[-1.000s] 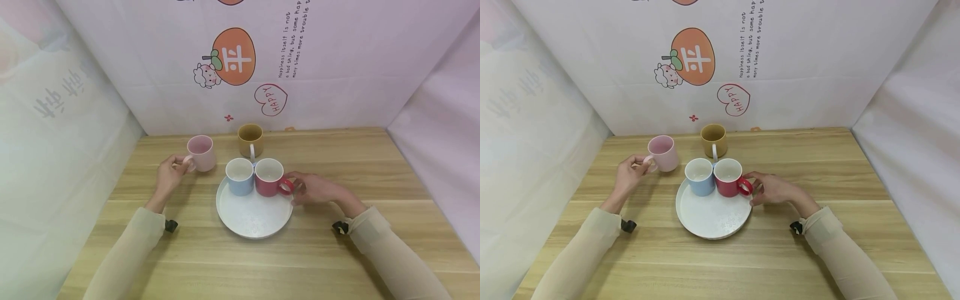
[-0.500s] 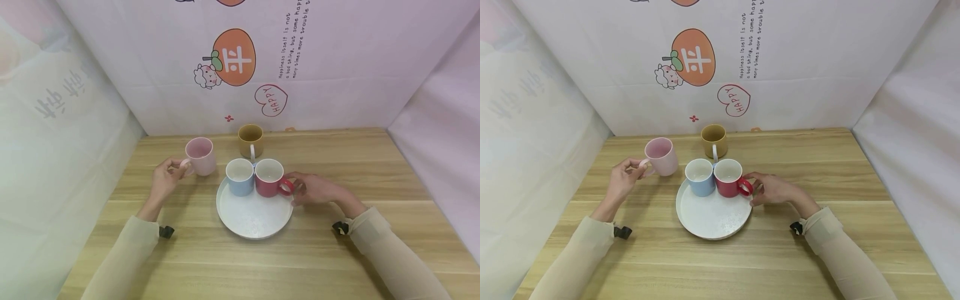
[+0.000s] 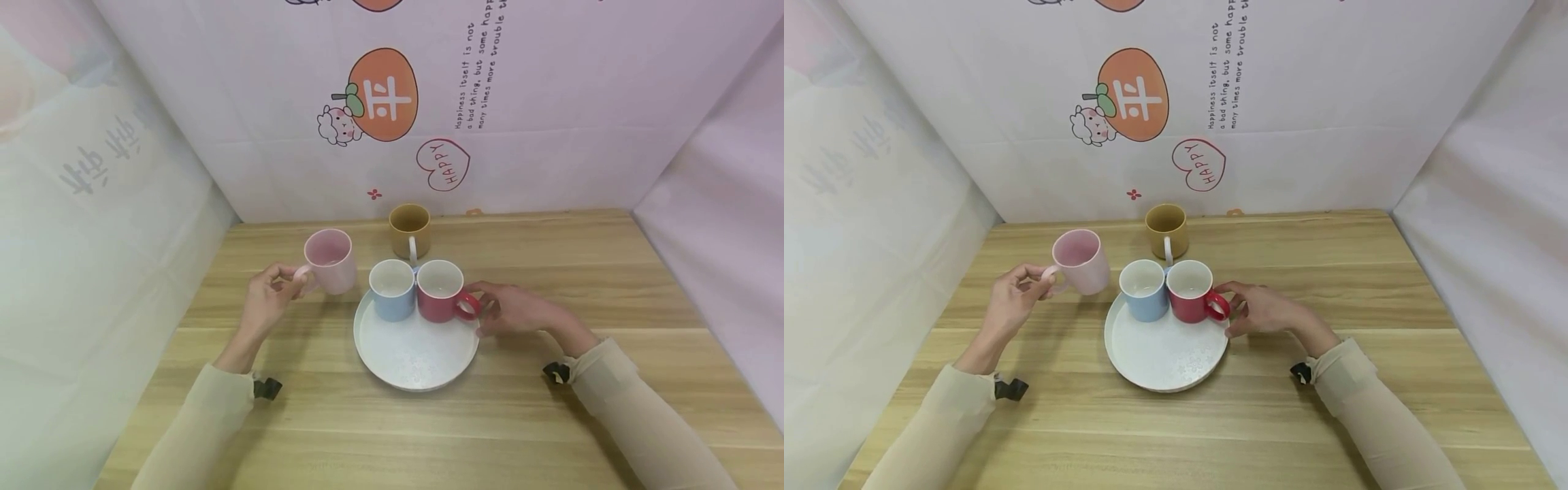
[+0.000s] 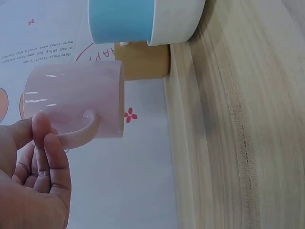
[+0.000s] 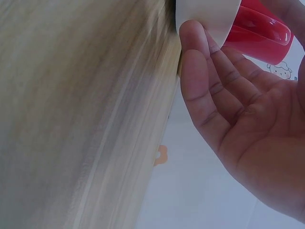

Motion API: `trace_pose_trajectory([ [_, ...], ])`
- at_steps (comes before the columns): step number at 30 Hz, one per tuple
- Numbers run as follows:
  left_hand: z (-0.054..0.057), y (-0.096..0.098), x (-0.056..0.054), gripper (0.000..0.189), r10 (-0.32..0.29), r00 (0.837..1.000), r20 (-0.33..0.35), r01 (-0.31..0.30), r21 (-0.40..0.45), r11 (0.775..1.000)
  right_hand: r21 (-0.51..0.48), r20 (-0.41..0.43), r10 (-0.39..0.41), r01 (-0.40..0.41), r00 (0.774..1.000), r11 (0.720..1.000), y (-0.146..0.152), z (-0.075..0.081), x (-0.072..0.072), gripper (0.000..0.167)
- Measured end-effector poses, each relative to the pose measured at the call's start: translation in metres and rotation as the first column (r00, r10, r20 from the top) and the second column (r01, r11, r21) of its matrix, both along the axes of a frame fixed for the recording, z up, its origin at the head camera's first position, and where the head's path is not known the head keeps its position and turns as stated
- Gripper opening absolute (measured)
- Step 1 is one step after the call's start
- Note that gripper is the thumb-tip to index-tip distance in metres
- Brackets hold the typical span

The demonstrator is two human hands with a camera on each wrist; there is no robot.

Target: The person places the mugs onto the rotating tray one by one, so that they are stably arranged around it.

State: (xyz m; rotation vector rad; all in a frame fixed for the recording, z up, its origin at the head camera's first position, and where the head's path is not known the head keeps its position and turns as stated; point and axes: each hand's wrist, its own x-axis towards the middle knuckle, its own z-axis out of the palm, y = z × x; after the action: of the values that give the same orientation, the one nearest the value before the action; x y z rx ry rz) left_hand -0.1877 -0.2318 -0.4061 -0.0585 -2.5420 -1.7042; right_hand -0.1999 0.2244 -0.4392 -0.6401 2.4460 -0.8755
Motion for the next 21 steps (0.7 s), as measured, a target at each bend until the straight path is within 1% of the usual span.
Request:
trace_pose_trajectory([
  [8, 0.004, -0.001, 0.011, 0.030, -0.019, 0.999, 0.034, 0.019, 0.019, 1.000, 0.001, 0.008, -0.010, 0.010, 1.000, 1.000, 0.000, -0.002, 0.001, 0.078],
  [10, 0.004, -0.002, 0.012, 0.029, -0.035, 0.999, 0.019, 0.034, 0.016, 0.999, -0.004, 0.011, -0.009, 0.009, 1.000, 1.000, 0.000, -0.002, 0.001, 0.079],
  [13, 0.004, -0.003, 0.015, 0.029, -0.070, 0.997, -0.024, 0.070, 0.018, 0.997, -0.011, 0.014, -0.010, 0.010, 1.000, 1.000, 0.001, -0.002, 0.001, 0.078],
  [15, 0.004, -0.004, 0.017, 0.028, -0.088, 0.995, -0.041, 0.089, 0.014, 0.996, -0.021, 0.007, 0.002, -0.002, 1.000, 1.000, 0.001, -0.002, 0.000, 0.078],
  [17, 0.005, -0.005, 0.020, 0.027, -0.099, 0.994, -0.044, 0.100, 0.007, 0.995, -0.026, 0.006, 0.005, -0.004, 1.000, 1.000, 0.001, -0.002, 0.000, 0.079],
  [21, 0.006, -0.008, 0.024, 0.026, -0.104, 0.994, -0.029, 0.103, -0.030, 0.994, -0.025, 0.002, 0.003, -0.003, 1.000, 1.000, 0.001, -0.002, 0.000, 0.079],
])
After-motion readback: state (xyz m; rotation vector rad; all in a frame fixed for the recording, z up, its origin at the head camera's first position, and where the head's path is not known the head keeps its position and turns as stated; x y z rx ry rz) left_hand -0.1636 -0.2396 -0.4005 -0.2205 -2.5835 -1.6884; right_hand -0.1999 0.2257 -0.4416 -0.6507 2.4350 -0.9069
